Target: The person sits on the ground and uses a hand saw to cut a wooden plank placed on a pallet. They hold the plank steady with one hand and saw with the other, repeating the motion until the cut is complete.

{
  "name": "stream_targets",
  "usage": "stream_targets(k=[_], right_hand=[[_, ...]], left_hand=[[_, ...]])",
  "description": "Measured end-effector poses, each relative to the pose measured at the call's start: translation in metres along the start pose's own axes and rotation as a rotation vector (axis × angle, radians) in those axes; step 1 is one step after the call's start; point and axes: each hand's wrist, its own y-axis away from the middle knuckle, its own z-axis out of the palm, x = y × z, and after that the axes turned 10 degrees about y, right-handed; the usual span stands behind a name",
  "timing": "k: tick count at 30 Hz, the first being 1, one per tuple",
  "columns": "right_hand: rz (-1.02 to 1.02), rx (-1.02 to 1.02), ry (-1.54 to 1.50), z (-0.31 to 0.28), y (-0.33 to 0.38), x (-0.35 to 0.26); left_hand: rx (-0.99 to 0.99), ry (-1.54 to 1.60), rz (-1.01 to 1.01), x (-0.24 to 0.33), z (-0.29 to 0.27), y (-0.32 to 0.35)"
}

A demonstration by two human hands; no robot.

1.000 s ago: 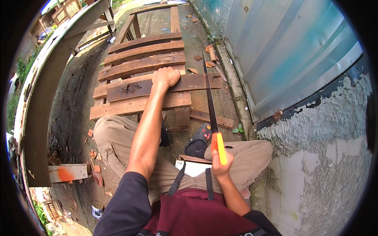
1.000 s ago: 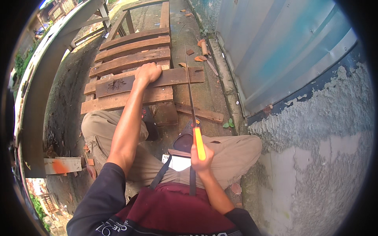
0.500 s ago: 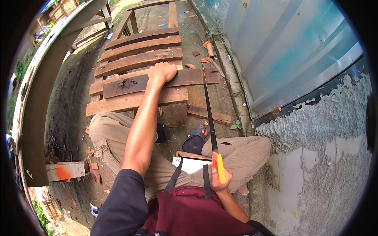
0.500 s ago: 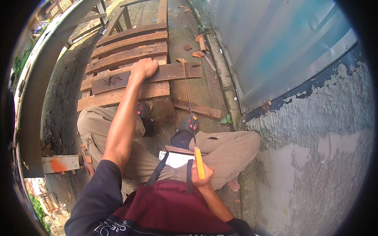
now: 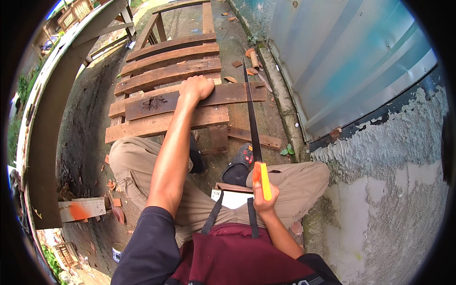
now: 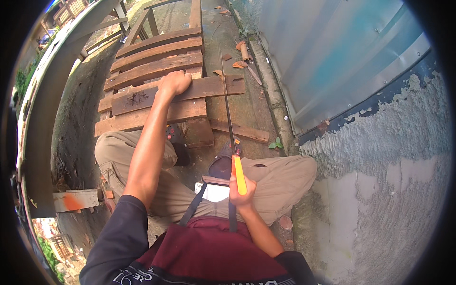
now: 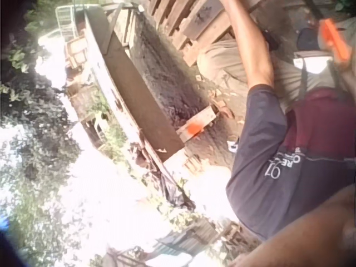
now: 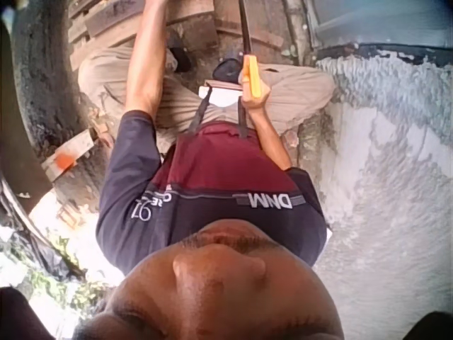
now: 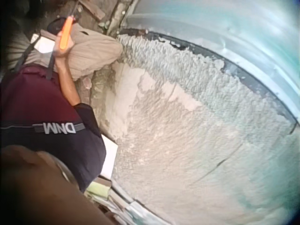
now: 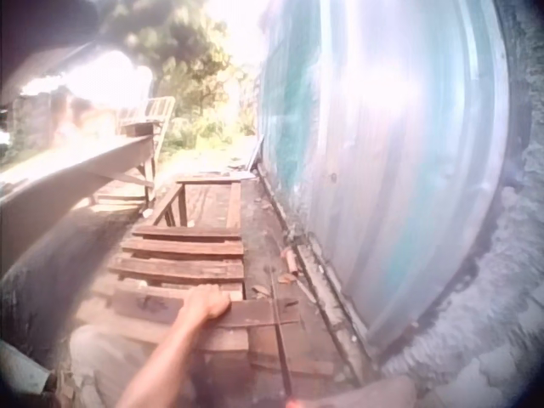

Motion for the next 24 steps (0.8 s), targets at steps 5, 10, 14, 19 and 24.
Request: stream_targets(k=[5,10,14,19,24], right_hand=[[-0.068,0.064,0.013,-0.004,-0.005,-0.013],[0.065,0.099,-0.065,0.042,-0.14,-0.049],[-0.008,0.113,-0.052,0.04,-0.104,-0.024],[0.004,-0.007,0.069,-0.021,0.029,-0.007],[-0.083,0.046,0.082,-0.01,-0.015,-0.02]], left_hand=[[0.04,-0.015,-0.01,0.004,0.004,-0.005],[-0.025,-0.007,0.007,0.011,-0.004,-0.005],[-0.035,-0.041,0.002,0.005,0.001,-0.004],[-0.048,-0.035,-0.035,0.012,-0.006,0.003],[0.037,0.002,-0.01,0.008,-0.001,-0.008]])
